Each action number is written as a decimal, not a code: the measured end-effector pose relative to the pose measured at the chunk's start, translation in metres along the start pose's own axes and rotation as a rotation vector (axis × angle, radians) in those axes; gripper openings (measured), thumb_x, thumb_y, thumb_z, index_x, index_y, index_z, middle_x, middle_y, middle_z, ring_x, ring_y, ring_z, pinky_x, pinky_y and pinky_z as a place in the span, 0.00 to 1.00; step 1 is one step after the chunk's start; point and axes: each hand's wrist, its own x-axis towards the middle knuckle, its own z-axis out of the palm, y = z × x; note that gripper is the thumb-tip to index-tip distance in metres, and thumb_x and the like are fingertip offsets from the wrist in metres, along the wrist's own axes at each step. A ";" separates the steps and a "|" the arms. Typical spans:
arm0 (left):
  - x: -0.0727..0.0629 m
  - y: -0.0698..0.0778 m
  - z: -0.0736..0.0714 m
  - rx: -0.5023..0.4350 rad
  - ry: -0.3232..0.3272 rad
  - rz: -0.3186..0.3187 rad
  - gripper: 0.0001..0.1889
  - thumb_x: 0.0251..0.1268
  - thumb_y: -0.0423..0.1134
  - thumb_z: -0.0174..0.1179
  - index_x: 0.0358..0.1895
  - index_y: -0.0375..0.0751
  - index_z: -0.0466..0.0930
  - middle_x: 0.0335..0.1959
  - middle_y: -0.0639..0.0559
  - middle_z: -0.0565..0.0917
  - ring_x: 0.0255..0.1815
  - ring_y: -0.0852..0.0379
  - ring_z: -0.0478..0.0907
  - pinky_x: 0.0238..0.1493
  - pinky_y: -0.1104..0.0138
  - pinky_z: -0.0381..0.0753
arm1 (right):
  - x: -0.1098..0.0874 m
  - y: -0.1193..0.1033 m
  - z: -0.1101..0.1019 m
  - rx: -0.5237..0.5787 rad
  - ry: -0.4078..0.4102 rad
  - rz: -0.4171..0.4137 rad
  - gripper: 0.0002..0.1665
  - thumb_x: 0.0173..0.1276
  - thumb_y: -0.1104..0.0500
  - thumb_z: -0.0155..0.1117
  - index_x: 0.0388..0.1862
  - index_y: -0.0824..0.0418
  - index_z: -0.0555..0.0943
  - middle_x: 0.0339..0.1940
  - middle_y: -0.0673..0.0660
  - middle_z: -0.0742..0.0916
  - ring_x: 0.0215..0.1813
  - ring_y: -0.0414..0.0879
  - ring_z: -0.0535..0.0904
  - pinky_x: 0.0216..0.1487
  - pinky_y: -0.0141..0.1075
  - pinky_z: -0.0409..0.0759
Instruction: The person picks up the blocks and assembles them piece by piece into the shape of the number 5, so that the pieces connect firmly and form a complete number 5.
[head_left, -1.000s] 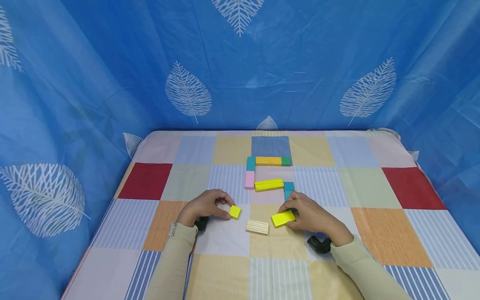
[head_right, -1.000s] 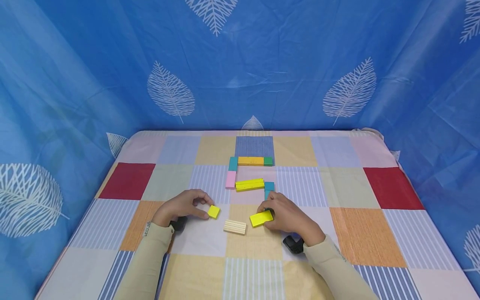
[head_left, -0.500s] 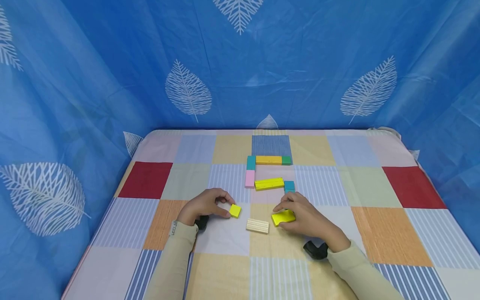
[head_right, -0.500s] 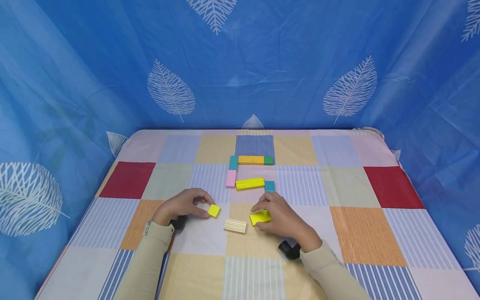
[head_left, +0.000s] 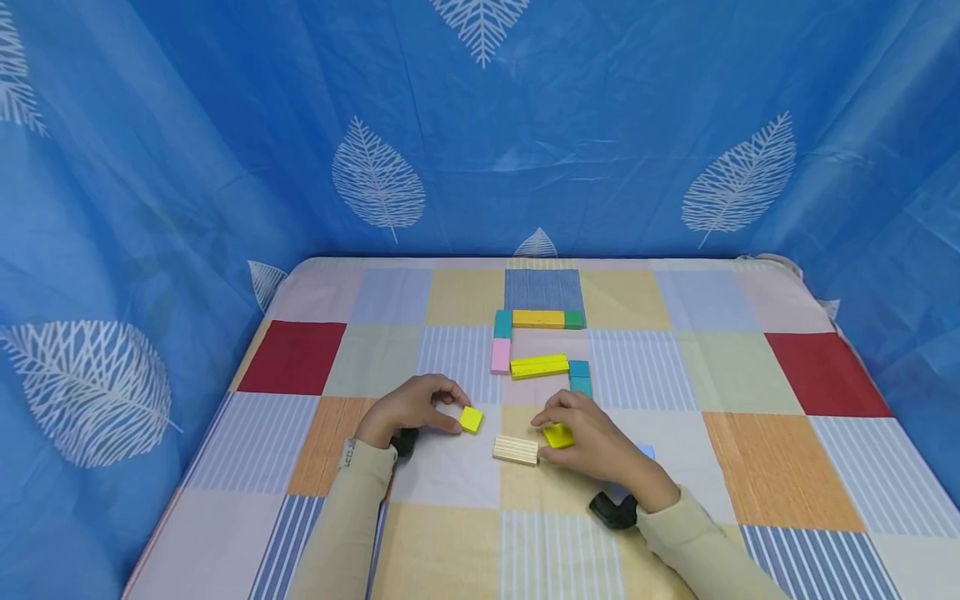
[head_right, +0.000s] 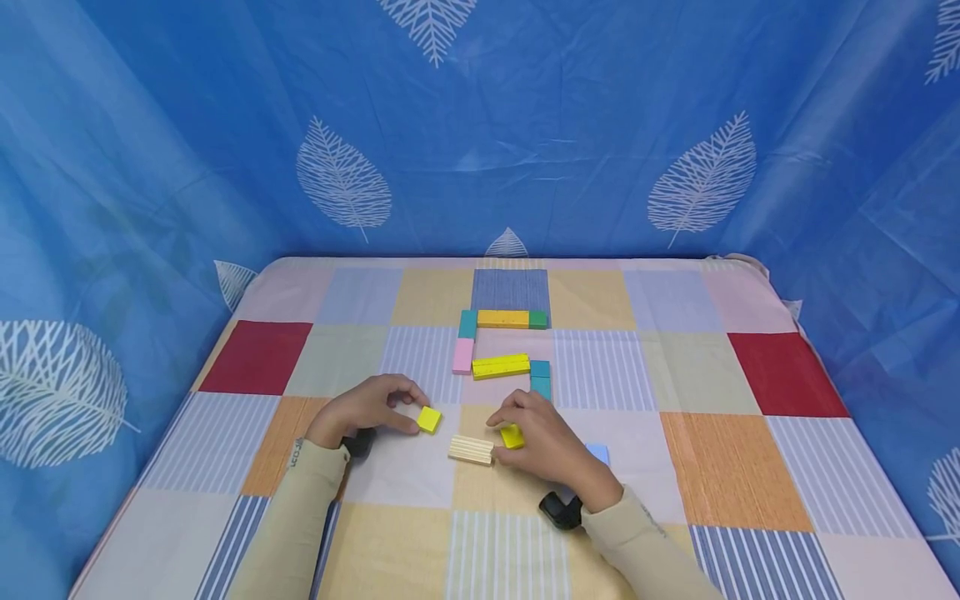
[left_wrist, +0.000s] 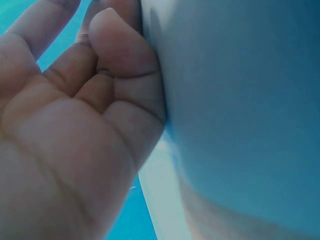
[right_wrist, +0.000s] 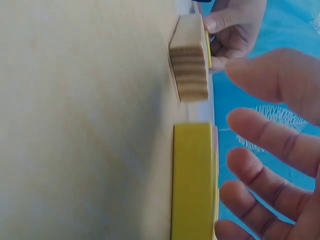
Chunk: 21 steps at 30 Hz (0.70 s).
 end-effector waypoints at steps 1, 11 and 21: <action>0.000 0.000 0.000 -0.001 0.000 0.001 0.16 0.56 0.27 0.81 0.48 0.36 0.91 0.40 0.51 0.82 0.45 0.54 0.72 0.49 0.64 0.74 | 0.000 -0.001 0.001 0.003 0.003 0.008 0.15 0.63 0.62 0.83 0.48 0.60 0.91 0.46 0.48 0.83 0.51 0.49 0.77 0.53 0.47 0.80; -0.001 0.002 -0.001 0.006 0.004 0.000 0.15 0.57 0.27 0.81 0.48 0.36 0.91 0.41 0.51 0.82 0.45 0.54 0.72 0.48 0.64 0.74 | 0.006 -0.011 0.011 0.008 -0.034 0.110 0.14 0.60 0.57 0.86 0.44 0.56 0.92 0.44 0.45 0.82 0.48 0.44 0.73 0.51 0.42 0.77; -0.002 0.003 0.000 0.004 0.010 -0.005 0.16 0.56 0.27 0.81 0.47 0.37 0.91 0.41 0.51 0.82 0.45 0.54 0.72 0.49 0.63 0.74 | 0.009 -0.015 0.015 -0.021 -0.061 0.124 0.14 0.56 0.56 0.88 0.38 0.55 0.91 0.42 0.44 0.82 0.44 0.42 0.72 0.47 0.40 0.75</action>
